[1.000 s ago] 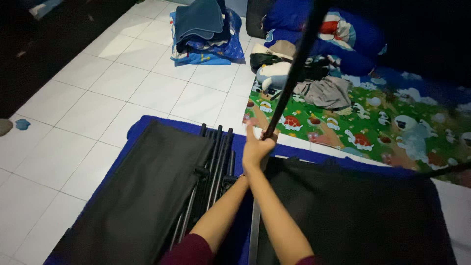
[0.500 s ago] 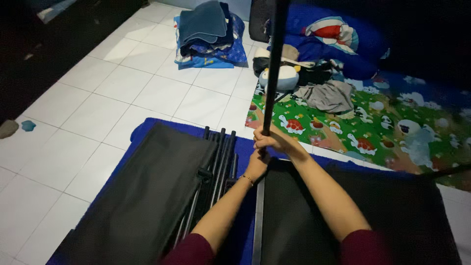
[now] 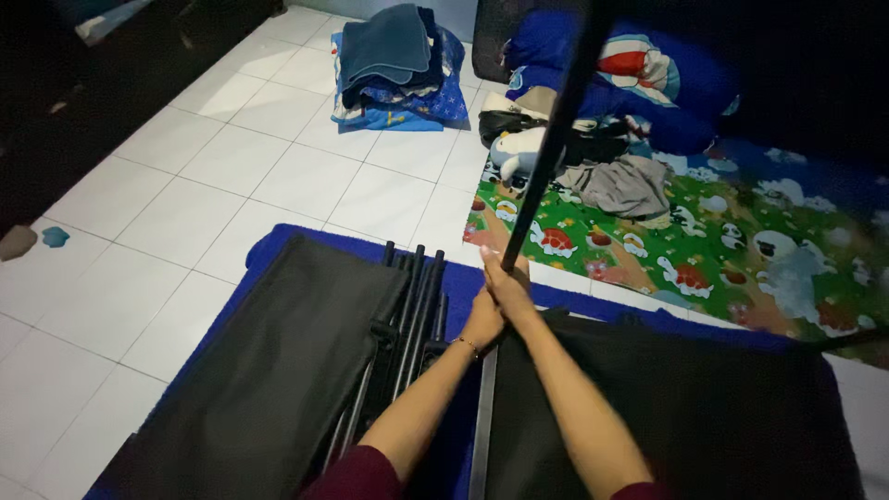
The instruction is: The person assembles a piece of furniture by inserting metal poles into a black fabric frame and connecting multiple poles together. They handle the poles and frame by hand, aligning and pushing components to form the structure.
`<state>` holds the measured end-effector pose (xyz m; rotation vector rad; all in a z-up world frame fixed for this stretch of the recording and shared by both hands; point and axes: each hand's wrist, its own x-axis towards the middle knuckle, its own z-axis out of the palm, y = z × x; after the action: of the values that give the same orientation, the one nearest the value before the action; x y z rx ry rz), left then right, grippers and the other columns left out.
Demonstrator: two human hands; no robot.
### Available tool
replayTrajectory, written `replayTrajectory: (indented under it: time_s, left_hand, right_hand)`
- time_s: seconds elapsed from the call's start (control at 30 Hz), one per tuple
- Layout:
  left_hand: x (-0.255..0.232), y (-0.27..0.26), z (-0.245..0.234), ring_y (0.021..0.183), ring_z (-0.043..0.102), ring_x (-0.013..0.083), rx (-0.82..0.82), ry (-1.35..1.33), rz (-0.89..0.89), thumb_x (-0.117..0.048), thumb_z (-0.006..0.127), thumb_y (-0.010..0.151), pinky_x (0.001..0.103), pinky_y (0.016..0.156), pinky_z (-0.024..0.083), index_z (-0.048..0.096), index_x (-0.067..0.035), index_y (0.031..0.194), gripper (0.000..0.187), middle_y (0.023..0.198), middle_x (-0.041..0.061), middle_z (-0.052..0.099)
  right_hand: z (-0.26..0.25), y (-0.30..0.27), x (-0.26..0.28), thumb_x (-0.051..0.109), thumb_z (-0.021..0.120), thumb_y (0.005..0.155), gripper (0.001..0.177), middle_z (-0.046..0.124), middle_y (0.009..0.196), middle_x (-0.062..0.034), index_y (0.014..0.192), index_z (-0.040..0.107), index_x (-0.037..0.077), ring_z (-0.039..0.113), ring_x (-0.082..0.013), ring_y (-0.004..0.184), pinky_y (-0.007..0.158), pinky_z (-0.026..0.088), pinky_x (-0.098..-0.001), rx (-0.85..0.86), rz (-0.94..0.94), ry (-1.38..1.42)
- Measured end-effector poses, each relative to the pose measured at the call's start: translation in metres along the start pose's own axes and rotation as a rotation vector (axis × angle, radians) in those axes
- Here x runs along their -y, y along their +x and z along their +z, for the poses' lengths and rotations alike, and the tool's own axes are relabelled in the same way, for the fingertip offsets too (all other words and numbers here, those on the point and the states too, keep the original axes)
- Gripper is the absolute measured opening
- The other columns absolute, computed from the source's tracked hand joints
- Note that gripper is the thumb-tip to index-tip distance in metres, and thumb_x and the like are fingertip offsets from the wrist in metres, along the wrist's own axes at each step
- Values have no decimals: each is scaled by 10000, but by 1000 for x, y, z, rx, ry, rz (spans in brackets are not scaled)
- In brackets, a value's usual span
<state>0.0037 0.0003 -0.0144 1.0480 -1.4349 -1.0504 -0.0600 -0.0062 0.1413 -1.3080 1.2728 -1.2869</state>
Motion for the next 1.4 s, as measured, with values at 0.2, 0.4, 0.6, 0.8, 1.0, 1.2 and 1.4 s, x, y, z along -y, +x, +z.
replayTrajectory:
  time_s: [0.2, 0.4, 0.6, 0.8, 1.0, 1.2, 1.4]
  left_hand:
    - [-3, 19, 6, 1232, 597, 237, 79, -89, -45, -264, 621, 949, 390, 1032, 462, 636, -73, 1312, 410, 1305, 133, 676]
    - [-11, 15, -1, 1287, 576, 243, 109, -3, 43, -227, 634, 925, 370, 1047, 428, 637, -57, 1330, 440, 1331, 157, 670]
    - [7, 4, 0, 1287, 615, 343, 45, -5, -61, -31, 482, 808, 402, 1092, 461, 531, 4, 1377, 572, 1298, 241, 674]
    - [15, 4, 1, 1265, 615, 375, 35, 162, -42, -32, 547, 901, 421, 1060, 495, 614, 18, 1320, 427, 1307, 256, 672]
    - [9, 18, 26, 1060, 598, 267, 80, -1169, -175, -485, 555, 1204, 381, 988, 494, 575, 101, 1295, 594, 1067, 138, 587]
    - [14, 10, 8, 1124, 650, 260, 11, 99, 84, -320, 670, 917, 395, 936, 511, 590, -41, 1301, 482, 1206, 174, 700]
    - [21, 10, 8, 1142, 707, 325, 19, 25, -85, -132, 611, 920, 399, 982, 539, 561, 6, 1211, 326, 1168, 212, 714]
  right_hand:
    - [44, 6, -24, 326, 650, 1027, 599, 431, 484, -43, 577, 440, -8, 371, -137, 465, 455, 287, -389, -781, -245, -172]
    - [46, 10, -29, 283, 663, 1012, 589, 425, 476, -31, 564, 416, -9, 370, -138, 460, 455, 283, -375, -783, -229, -167]
    - [-16, 5, -11, 271, 696, 946, 499, 389, 522, 54, 569, 399, 136, 344, -85, 443, 432, 251, -320, 208, 8, 177]
    - [-20, 1, 26, 268, 756, 912, 458, 393, 566, 67, 603, 447, 134, 359, -66, 494, 465, 266, -280, 352, 115, 92]
    - [38, -54, 30, 245, 732, 902, 244, 543, 757, 28, 937, 547, 90, 501, -90, 605, 543, 426, -317, -499, -258, 86]
    - [33, -11, -4, 327, 654, 1088, 401, 521, 675, 21, 815, 556, 49, 471, -111, 608, 550, 407, -311, -573, -448, -70]
    - [2, 7, 10, 346, 687, 970, 434, 465, 535, 28, 644, 546, 98, 424, -106, 442, 428, 328, -304, -6, -12, 138]
